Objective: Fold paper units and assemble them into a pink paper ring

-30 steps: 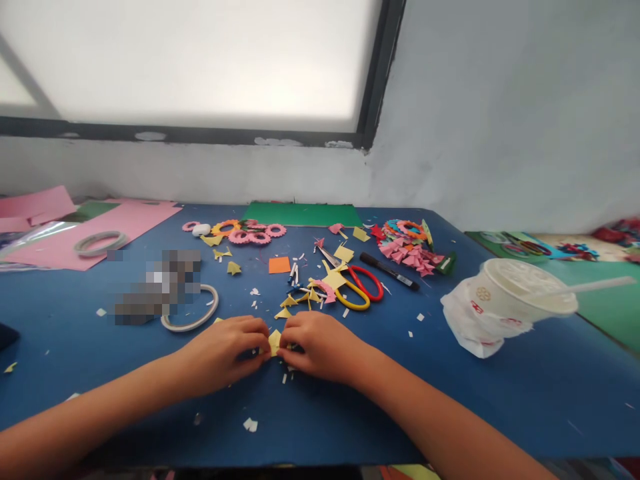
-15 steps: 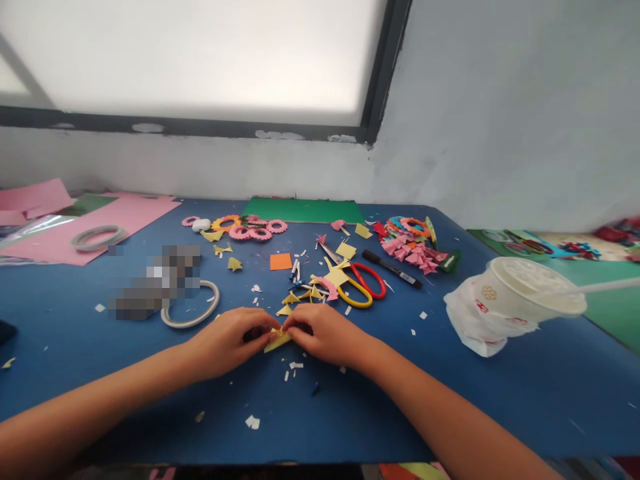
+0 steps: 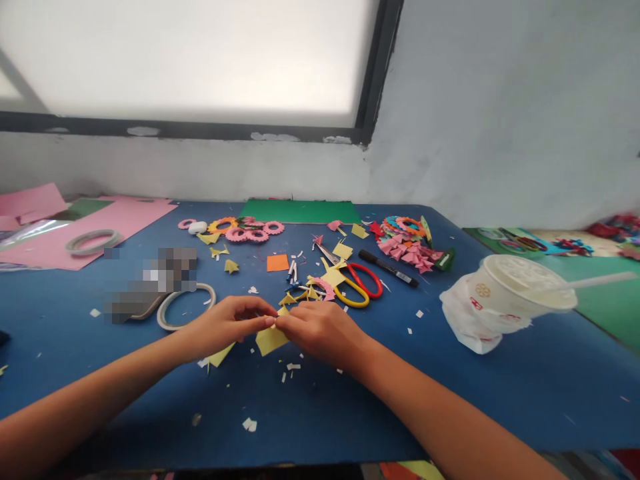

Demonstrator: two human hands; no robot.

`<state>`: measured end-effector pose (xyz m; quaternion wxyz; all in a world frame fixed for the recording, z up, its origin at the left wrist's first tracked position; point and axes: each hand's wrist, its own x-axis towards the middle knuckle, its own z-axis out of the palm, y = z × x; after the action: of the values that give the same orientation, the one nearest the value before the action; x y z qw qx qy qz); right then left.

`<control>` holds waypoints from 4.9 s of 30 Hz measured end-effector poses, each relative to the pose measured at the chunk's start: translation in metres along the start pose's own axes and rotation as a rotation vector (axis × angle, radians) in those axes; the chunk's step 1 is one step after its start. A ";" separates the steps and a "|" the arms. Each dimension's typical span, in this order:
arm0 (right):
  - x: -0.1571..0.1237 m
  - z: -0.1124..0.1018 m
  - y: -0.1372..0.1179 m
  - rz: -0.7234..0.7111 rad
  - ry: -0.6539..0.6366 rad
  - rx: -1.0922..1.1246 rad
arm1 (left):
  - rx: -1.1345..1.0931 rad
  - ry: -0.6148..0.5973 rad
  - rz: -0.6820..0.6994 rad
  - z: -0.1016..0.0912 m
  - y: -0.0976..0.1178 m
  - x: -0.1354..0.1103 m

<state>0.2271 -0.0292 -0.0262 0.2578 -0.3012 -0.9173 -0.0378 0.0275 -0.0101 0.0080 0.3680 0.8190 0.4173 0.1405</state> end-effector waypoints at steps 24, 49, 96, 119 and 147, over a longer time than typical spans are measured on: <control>0.016 -0.034 -0.044 0.912 0.074 1.055 | -0.900 0.177 -0.160 0.008 0.023 -0.020; 0.014 -0.032 -0.042 0.872 0.114 1.135 | -0.634 0.290 -0.139 0.012 0.025 -0.022; 0.012 -0.043 -0.048 0.836 0.091 1.195 | -0.602 0.253 -0.124 0.009 0.034 -0.028; 0.011 -0.044 -0.048 0.853 0.166 1.099 | -0.688 0.290 -0.063 0.011 0.031 -0.030; 0.010 -0.047 -0.049 0.804 0.161 1.118 | -0.757 0.280 -0.004 0.013 0.033 -0.031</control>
<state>0.2133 -0.0745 0.0239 0.4354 -0.4358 -0.5942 0.5170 0.0345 -0.0528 0.0252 0.5834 0.5977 0.3839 0.3937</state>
